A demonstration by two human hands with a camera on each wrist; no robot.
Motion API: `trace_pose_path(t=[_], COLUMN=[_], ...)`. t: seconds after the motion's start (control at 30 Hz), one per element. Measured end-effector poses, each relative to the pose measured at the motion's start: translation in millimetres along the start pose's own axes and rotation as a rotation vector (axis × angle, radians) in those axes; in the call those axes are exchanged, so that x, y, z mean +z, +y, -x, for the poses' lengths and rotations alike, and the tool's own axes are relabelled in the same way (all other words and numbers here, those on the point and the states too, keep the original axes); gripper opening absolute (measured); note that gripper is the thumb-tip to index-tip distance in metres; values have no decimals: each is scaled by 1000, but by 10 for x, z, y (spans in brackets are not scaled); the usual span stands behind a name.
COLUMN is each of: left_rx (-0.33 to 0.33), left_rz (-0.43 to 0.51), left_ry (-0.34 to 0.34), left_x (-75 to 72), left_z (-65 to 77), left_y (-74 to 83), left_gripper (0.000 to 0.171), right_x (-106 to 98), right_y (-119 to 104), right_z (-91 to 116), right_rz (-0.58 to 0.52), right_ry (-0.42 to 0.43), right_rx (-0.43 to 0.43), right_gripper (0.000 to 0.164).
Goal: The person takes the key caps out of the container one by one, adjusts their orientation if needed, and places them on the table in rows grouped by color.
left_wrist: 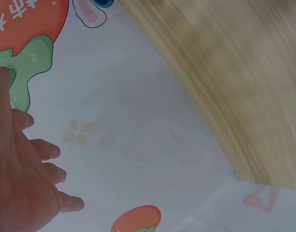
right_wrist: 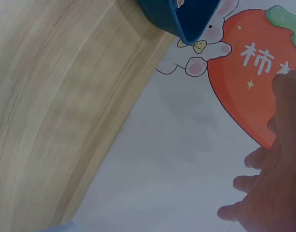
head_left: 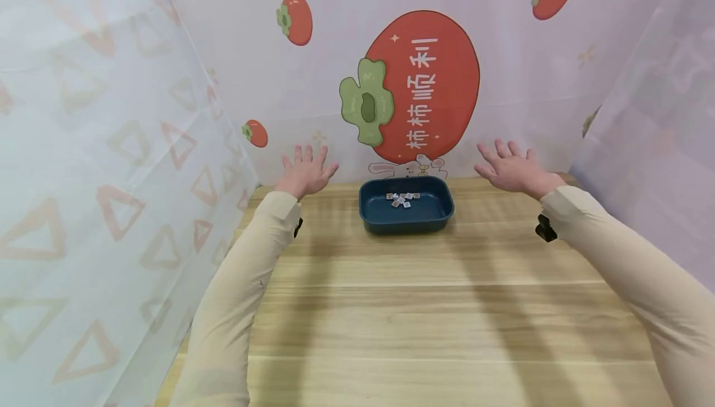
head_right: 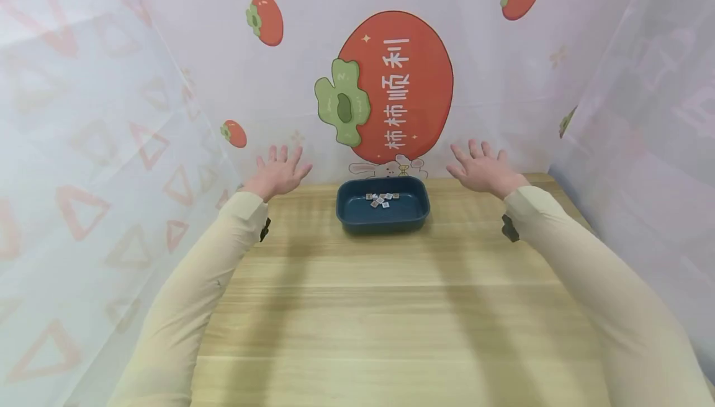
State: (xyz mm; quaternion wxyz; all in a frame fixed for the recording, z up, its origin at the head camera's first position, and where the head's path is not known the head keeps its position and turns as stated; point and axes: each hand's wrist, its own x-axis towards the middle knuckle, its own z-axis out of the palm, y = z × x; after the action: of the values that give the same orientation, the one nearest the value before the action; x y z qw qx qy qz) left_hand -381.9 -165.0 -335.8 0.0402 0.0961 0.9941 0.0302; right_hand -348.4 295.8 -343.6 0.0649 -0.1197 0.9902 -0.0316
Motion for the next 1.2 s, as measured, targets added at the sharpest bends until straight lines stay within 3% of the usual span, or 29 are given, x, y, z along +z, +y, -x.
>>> trace_pose_path(t=[0.13, 0.4, 0.77, 1.2], left_rx=[11, 48, 68, 104], left_rz=[29, -9, 86, 170], left_ry=[9, 13, 4, 15], left_x=[44, 157, 310, 572], left_z=[-26, -63, -87, -117], left_y=[47, 193, 288, 324], left_gripper=[74, 74, 74, 74], right_x=[41, 177, 384, 518], right_y=[-29, -111, -247, -454], right_z=[18, -2, -127, -273], right_rz=[1, -21, -112, -311], right_ry=[30, 87, 131, 164], right_rx=[-11, -52, -128, -116], right_gripper=[77, 72, 69, 74])
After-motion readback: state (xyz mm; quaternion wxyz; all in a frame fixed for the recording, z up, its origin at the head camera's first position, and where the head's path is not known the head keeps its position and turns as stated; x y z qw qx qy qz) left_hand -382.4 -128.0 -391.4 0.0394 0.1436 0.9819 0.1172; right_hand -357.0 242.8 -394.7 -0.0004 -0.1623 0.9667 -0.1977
